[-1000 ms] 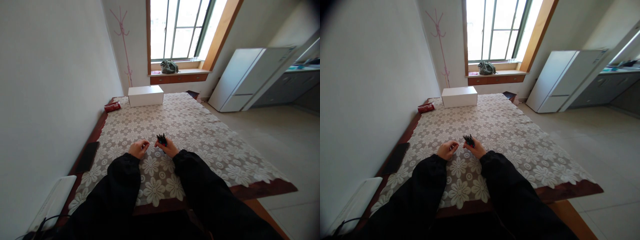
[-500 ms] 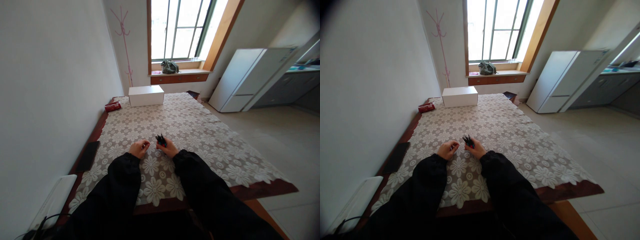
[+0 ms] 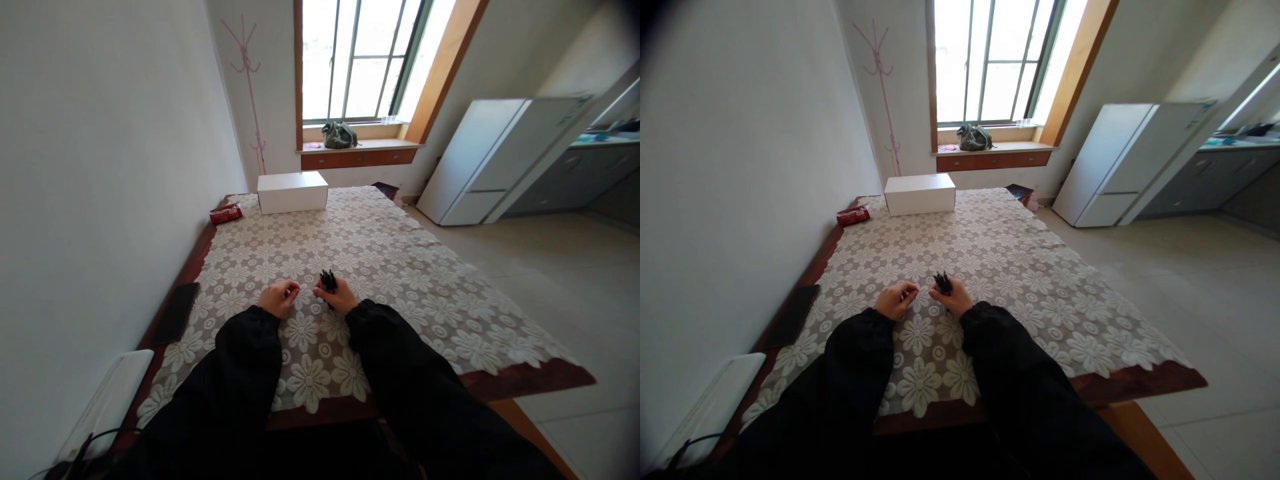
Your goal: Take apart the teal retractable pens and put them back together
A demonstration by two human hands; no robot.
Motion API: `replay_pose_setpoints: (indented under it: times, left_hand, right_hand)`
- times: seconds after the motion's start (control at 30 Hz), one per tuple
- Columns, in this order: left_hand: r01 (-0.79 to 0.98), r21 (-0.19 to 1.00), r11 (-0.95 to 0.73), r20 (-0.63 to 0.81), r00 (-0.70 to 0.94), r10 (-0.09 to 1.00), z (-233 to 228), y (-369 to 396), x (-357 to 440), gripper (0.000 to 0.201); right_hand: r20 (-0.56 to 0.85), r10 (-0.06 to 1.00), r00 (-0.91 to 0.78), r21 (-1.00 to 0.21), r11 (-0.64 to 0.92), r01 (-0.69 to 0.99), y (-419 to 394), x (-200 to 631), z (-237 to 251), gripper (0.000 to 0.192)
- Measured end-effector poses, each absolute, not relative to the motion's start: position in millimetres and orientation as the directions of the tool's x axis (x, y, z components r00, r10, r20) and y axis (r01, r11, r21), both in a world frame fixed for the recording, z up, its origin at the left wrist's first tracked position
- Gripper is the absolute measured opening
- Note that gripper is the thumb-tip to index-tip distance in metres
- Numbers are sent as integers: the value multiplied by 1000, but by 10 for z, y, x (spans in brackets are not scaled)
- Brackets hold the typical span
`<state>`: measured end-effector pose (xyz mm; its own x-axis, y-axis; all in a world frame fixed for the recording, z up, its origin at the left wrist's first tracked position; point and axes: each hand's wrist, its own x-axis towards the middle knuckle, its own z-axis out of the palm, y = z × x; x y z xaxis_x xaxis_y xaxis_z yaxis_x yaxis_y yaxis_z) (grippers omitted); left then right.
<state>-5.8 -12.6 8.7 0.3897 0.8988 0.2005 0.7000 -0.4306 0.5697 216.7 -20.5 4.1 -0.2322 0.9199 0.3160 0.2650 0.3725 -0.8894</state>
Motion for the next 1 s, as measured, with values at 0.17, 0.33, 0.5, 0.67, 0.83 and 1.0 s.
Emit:
replay_pose_setpoints:
  times: [0.17,0.33,0.5,0.67,0.83,1.0]
  left_hand:
    - [712,560,-422,190,386,903,102,-132,-56,22]
    - [698,569,-434,204,392,897,95,-128,-58,22]
    - [698,568,-436,210,389,897,95,-122,-51,20]
    - [702,571,-426,190,392,900,96,-115,-54,21]
    - [703,563,-434,196,397,897,83,-113,-62,21]
    - [708,560,-430,196,391,899,82,-118,-60,21]
  right_hand:
    - [296,920,-258,-930,339,142,-229,2139,92,33]
    - [288,928,-238,-942,319,107,-219,2131,78,36]
    - [313,924,-219,-927,348,143,-208,2144,68,37]
    - [345,910,-230,-905,388,176,-192,2160,57,37]
    - [342,903,-259,-906,390,164,-194,2160,64,36]
    - [335,905,-262,-917,377,129,-211,2151,81,35]
